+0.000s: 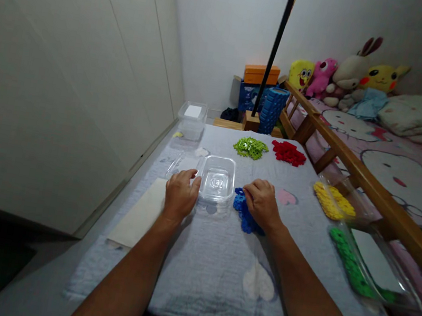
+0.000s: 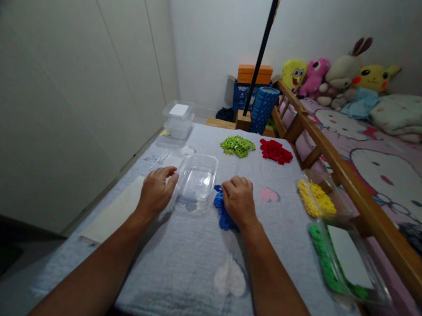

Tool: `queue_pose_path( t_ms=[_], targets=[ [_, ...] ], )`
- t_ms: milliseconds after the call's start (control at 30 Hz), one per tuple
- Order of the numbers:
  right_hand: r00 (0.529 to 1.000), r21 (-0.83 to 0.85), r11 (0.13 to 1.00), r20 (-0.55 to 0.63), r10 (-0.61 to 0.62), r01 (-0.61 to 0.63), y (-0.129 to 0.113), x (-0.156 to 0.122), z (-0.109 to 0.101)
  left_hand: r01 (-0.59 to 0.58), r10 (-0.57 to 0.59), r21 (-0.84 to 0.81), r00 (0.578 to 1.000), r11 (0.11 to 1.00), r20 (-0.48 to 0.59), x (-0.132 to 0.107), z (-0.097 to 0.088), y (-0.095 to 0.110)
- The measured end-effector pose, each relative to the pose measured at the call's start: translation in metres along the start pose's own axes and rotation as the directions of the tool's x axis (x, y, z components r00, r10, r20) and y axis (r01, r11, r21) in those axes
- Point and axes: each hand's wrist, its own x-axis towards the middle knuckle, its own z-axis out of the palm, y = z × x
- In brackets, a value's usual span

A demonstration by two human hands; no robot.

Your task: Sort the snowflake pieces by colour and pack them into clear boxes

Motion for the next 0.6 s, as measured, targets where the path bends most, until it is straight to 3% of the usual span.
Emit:
queue_pose_path(
  t_ms=[233,600],
  targets=[
    [0.982,0.185,0.982,-0.189,0.007,0.029,-0.01,0.0,-0.001,0.165,-0.127,-0.256,0.979,0.952,0.16,-0.002,0.008,0.0],
    [0.994,0.202,0.977,-0.092,-0.055,0.073,-0.026,0.003,0.011,0.296,-0.239,-0.438,0.954,0.849,0.181,-0.001,0.012,-0.003]
  ],
)
